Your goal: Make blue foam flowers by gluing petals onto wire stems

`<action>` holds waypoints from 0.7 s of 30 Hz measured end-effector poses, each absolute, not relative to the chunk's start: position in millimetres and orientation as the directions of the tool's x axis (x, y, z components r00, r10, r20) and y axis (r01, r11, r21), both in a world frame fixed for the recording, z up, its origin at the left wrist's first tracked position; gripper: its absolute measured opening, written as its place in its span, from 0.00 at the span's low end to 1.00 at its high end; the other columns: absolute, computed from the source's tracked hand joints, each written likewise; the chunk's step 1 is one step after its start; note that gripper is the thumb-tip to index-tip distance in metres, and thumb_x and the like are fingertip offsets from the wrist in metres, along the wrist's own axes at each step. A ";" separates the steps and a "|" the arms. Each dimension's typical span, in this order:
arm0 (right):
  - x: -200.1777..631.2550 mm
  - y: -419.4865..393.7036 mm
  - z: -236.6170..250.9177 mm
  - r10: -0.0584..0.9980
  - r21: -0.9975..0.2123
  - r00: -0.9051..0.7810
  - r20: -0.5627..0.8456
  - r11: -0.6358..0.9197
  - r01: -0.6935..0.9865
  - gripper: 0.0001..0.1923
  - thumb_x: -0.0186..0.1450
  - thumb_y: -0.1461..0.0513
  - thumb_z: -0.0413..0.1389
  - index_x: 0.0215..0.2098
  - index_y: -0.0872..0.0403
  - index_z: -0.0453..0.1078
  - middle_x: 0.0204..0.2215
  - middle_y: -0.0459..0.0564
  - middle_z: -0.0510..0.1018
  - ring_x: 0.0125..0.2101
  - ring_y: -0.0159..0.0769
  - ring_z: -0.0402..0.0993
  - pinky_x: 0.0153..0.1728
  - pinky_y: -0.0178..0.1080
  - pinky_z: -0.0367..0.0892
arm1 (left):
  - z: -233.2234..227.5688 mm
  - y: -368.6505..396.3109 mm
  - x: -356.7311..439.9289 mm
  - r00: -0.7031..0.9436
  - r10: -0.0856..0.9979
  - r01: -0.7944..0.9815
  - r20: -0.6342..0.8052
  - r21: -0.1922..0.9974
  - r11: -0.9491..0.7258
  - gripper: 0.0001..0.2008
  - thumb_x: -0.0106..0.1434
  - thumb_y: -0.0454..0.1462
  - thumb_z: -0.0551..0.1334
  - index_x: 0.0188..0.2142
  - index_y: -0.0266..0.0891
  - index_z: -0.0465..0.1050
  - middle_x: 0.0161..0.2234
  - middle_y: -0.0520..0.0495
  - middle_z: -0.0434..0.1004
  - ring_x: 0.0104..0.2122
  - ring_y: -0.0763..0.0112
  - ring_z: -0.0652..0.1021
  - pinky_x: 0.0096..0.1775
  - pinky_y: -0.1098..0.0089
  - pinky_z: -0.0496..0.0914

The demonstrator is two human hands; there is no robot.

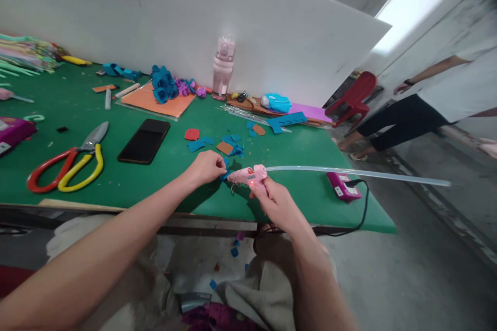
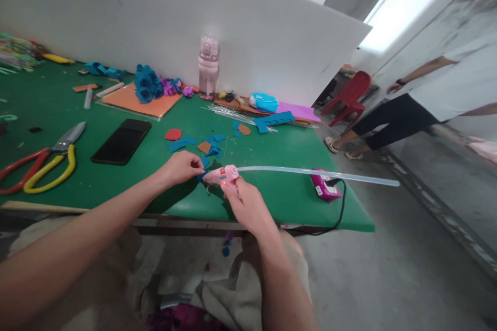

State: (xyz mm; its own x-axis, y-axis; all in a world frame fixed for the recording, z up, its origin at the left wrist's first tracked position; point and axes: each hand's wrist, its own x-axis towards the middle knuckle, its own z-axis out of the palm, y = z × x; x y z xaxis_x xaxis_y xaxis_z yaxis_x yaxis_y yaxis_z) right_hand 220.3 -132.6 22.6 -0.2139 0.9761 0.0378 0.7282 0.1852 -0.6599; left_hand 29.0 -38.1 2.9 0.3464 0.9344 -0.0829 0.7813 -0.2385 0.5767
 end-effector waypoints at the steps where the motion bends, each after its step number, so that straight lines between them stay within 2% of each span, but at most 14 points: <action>1: 220.2 -132.5 22.7 0.976 -0.657 -0.215 0.039 0.187 0.730 0.15 0.66 0.55 0.44 0.33 0.56 0.66 0.23 0.48 0.73 0.25 0.34 0.68 0.25 0.33 0.56 | 2.7 -38.0 29.1 0.347 0.934 0.781 -0.084 0.577 -0.239 0.06 0.50 0.36 0.61 0.25 0.36 0.77 0.23 0.48 0.76 0.25 0.70 0.73 0.30 0.72 0.63; 11: 221.7 -132.1 20.9 0.975 -0.639 -0.211 0.071 0.207 0.741 0.15 0.66 0.56 0.43 0.34 0.56 0.66 0.28 0.51 0.75 0.27 0.35 0.69 0.27 0.34 0.57 | 3.8 -38.3 29.4 0.350 0.933 0.782 -0.079 0.573 -0.245 0.06 0.50 0.35 0.61 0.24 0.36 0.76 0.23 0.49 0.76 0.24 0.72 0.73 0.28 0.73 0.62; 21: 221.7 -133.2 22.2 0.980 -0.645 -0.192 0.056 0.182 0.742 0.18 0.66 0.53 0.42 0.36 0.56 0.67 0.27 0.51 0.75 0.26 0.35 0.69 0.27 0.34 0.58 | 4.3 -38.8 29.8 0.349 0.933 0.789 -0.093 0.566 -0.239 0.06 0.50 0.35 0.61 0.25 0.36 0.77 0.24 0.49 0.77 0.25 0.72 0.73 0.29 0.73 0.62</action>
State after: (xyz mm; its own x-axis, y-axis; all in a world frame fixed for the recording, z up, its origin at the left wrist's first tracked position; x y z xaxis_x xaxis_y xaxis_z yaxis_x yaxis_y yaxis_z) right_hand 221.7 -133.2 22.2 -0.1922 0.9798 0.0562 0.7419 0.1825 -0.6452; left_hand 29.8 -38.8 4.3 0.3489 0.9325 -0.0927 0.7892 -0.2391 0.5656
